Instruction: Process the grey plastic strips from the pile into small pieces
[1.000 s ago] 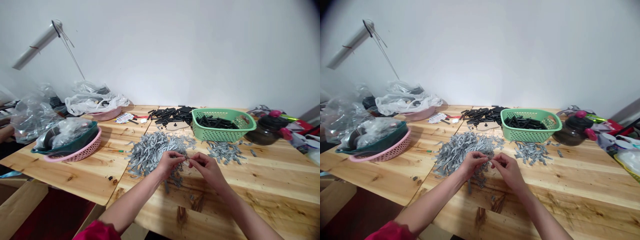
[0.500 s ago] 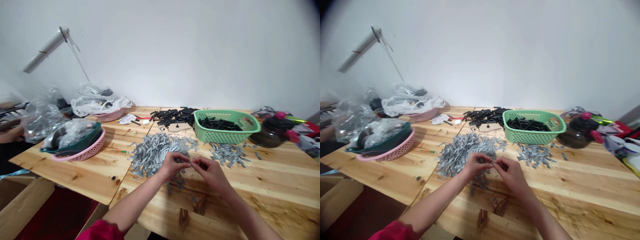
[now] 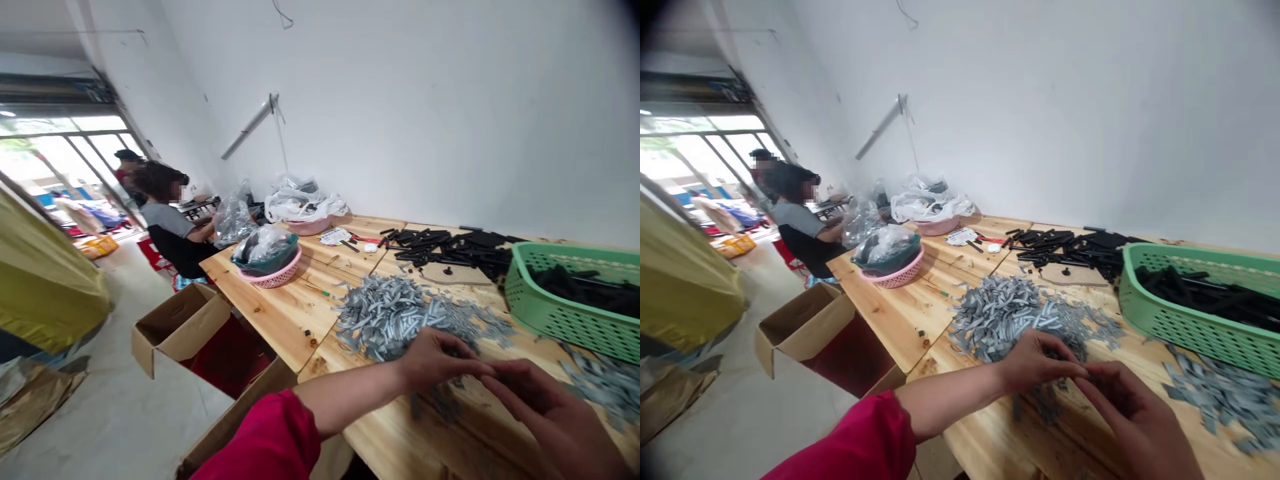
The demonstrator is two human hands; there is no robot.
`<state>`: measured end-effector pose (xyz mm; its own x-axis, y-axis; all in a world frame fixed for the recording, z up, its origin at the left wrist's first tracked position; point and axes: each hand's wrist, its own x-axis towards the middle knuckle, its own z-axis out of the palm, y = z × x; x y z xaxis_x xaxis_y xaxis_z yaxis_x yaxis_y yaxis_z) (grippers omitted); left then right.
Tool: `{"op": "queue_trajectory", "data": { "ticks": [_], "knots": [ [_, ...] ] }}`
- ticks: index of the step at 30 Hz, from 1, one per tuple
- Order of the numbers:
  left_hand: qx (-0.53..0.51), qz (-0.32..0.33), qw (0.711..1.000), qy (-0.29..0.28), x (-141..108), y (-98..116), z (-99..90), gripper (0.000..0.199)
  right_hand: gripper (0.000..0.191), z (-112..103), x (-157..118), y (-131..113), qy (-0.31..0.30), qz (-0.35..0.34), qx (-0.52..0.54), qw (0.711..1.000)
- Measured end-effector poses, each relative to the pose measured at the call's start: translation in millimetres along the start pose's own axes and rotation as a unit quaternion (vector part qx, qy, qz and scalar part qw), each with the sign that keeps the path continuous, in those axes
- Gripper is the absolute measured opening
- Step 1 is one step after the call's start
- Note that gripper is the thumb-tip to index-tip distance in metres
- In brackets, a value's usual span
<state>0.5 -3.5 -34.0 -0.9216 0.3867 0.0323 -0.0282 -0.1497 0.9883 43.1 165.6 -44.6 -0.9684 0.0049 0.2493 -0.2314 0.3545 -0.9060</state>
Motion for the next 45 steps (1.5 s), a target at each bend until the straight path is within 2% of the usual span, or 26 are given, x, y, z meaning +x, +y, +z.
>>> {"op": "queue_trajectory", "data": {
  "ticks": [1,4,6,9,13,17,45],
  "knots": [
    [0.001,-0.001,1.000,-0.005,-1,3,1.1,0.045,0.037,-1,-1,-4,-0.030,0.017,0.004,0.999],
    [-0.023,-0.052,0.998,-0.015,-2,8,3.0,0.047,0.035,-1,0,-12,-0.052,0.034,0.038,0.997],
    [-0.050,-0.088,0.994,-0.032,0,8,3.3,0.049,0.033,-1,1,-12,-0.050,0.035,0.056,0.997],
    [-0.070,-0.104,0.991,-0.040,3,7,3.5,0.048,0.029,-1,3,-10,-0.031,0.018,0.032,0.999],
    [-0.080,-0.106,0.990,-0.050,5,5,2.7,0.047,0.025,0,2,-13,-0.004,0.000,-0.024,1.000],
    [-0.081,-0.109,0.989,-0.064,7,2,0.2,0.044,0.023,2,1,-16,0.013,-0.016,-0.010,1.000],
    [-0.063,-0.117,0.988,-0.083,9,-2,-2.9,0.040,0.015,7,-3,-17,0.016,-0.024,-0.003,1.000]
  ]
}}
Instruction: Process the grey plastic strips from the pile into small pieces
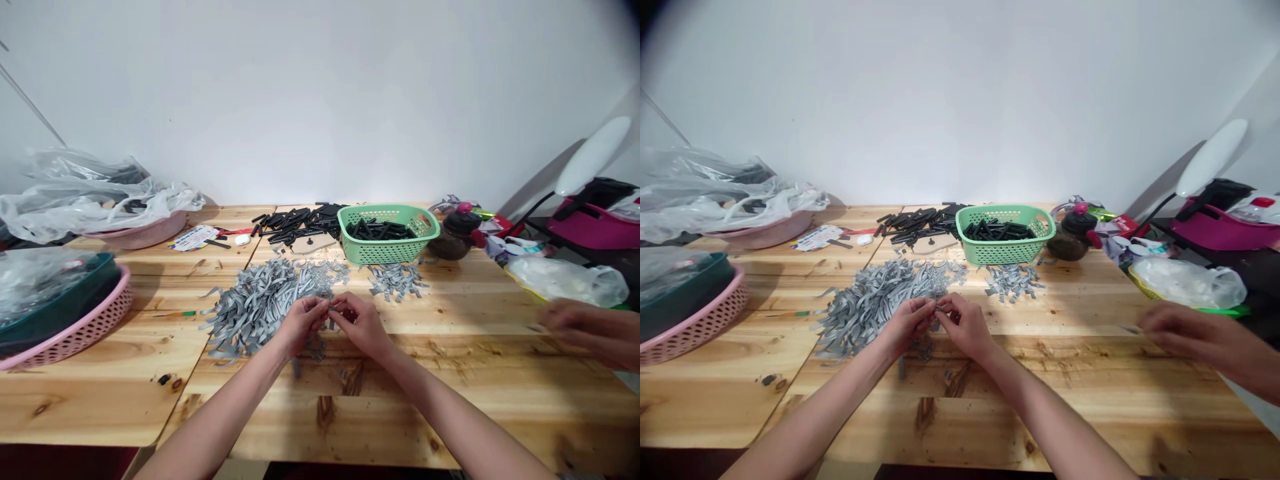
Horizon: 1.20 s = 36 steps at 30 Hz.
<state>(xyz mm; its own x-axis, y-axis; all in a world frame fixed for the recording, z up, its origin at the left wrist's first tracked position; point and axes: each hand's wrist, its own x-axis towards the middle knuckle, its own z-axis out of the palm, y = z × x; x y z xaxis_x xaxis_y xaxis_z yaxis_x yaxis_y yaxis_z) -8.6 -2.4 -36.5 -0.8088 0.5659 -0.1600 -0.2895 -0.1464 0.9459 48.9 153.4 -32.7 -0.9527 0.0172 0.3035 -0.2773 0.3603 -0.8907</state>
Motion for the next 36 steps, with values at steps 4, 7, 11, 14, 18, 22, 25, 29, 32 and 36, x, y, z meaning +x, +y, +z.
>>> {"op": "queue_trajectory", "data": {
  "ticks": [4,7,11,14,18,22,25,29,32,36],
  "knots": [
    [0.000,-0.002,1.000,0.000,0.5,-0.4,-0.4,0.040,0.014,-0.2,0.2,1.9,0.003,-0.006,0.011,1.000],
    [0.002,0.001,1.000,0.001,1.5,-0.6,-0.9,0.039,0.014,-0.4,0.9,2.9,0.010,-0.012,0.019,1.000],
    [-0.009,0.008,1.000,-0.002,1.6,0.0,0.1,0.036,0.013,-0.7,1.7,3.2,0.019,-0.018,0.020,0.999],
    [-0.014,0.009,1.000,-0.007,0.4,0.5,1.2,0.034,0.013,-1.2,2.4,3.5,0.023,-0.018,0.028,0.999],
    [-0.012,0.003,1.000,-0.002,-0.9,1.3,1.8,0.034,0.015,-1.7,3.4,4.8,0.027,-0.012,0.058,0.998],
    [-0.026,-0.007,1.000,0.003,-0.8,2.3,2.7,0.037,0.018,-0.8,4.4,7.0,0.028,0.016,0.106,0.994],
    [-0.042,-0.015,0.999,0.015,-0.1,2.5,3.7,0.039,0.018,0.4,5.9,7.7,0.035,0.032,0.138,0.989],
    [-0.061,-0.027,0.998,0.020,-0.1,3.0,4.9,0.040,0.016,1.5,8.1,6.1,0.029,0.034,0.184,0.982],
    [-0.073,-0.032,0.996,0.027,-1.1,4.6,5.9,0.041,0.014,1.9,9.0,4.5,0.028,0.034,0.208,0.977],
    [-0.087,-0.041,0.995,0.029,-2.4,6.7,5.9,0.043,0.014,1.5,9.6,2.9,0.035,0.039,0.212,0.976]
  ]
}}
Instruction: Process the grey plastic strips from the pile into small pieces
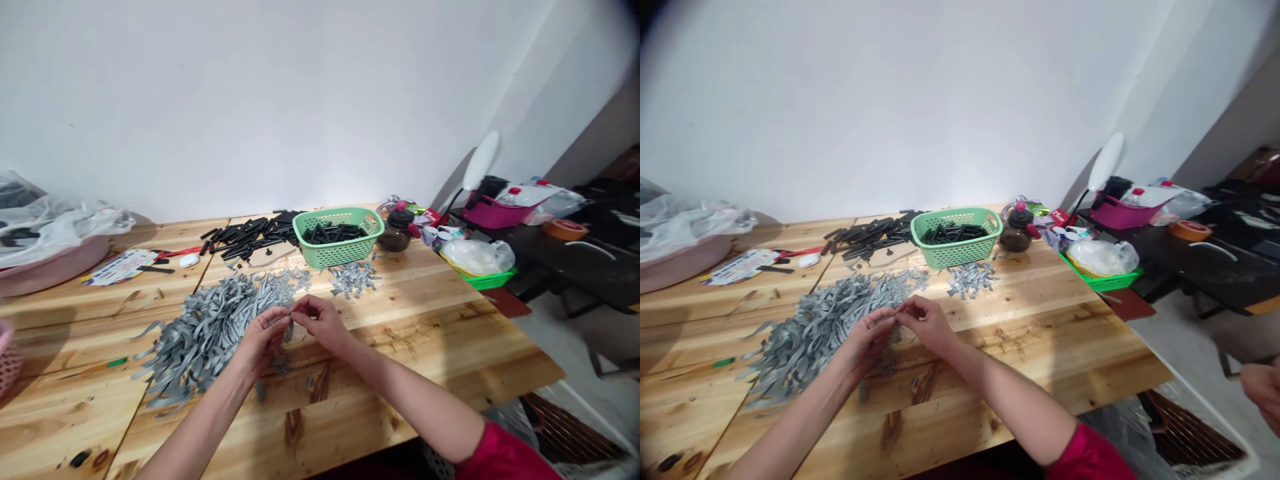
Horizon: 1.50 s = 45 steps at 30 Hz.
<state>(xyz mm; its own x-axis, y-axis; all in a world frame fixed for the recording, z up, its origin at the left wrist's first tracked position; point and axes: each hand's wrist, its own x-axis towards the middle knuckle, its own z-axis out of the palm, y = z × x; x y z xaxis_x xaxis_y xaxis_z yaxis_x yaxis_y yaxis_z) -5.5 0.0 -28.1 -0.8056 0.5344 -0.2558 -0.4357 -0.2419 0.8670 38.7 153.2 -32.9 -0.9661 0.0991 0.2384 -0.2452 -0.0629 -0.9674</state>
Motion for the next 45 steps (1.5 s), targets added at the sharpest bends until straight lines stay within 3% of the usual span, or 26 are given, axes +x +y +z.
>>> {"op": "queue_trajectory", "data": {
  "ticks": [15,28,45],
  "knots": [
    [-0.023,-0.007,1.000,0.007,-1,2,1.3,0.045,0.024,2,1,1,-0.003,-0.001,0.038,0.999],
    [-0.011,-0.009,1.000,0.002,-2,4,0.8,0.041,0.028,4,-8,-18,0.013,0.016,0.014,1.000],
    [-0.007,-0.012,1.000,0.001,0,2,-1.2,0.040,0.038,0,2,-2,-0.014,0.013,0.045,0.999]
  ]
}}
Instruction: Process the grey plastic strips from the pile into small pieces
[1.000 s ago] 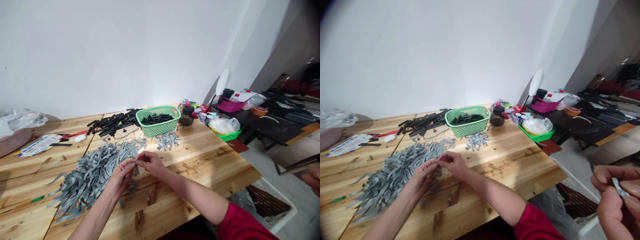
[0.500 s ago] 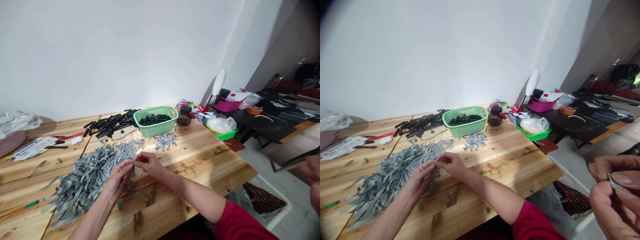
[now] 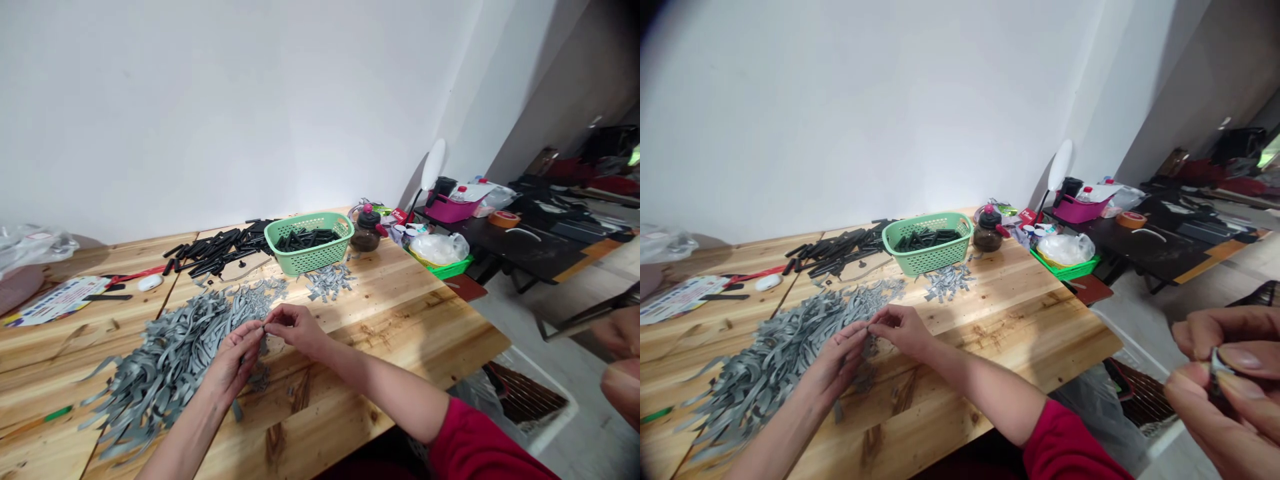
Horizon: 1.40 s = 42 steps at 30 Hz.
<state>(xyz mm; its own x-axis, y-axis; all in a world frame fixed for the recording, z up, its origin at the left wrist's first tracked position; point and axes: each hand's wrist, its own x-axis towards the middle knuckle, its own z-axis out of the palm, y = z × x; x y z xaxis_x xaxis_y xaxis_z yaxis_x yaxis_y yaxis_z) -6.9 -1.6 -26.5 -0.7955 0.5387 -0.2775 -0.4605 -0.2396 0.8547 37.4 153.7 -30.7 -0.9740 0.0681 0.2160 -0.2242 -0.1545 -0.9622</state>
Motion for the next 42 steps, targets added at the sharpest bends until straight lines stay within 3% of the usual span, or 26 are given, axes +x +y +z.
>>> {"op": "queue_trajectory", "data": {
  "ticks": [12,19,42],
  "knots": [
    [-0.012,-0.007,1.000,0.010,-1,1,1.9,0.041,0.028,3,-5,-6,0.012,-0.023,-0.013,1.000],
    [-0.016,-0.015,1.000,0.000,-3,2,1.0,0.039,0.036,4,-9,-17,0.030,-0.023,-0.042,0.998],
    [-0.011,-0.030,0.999,-0.004,-3,1,1.8,0.046,0.030,-3,1,-7,0.018,-0.003,-0.043,0.999]
  ]
}}
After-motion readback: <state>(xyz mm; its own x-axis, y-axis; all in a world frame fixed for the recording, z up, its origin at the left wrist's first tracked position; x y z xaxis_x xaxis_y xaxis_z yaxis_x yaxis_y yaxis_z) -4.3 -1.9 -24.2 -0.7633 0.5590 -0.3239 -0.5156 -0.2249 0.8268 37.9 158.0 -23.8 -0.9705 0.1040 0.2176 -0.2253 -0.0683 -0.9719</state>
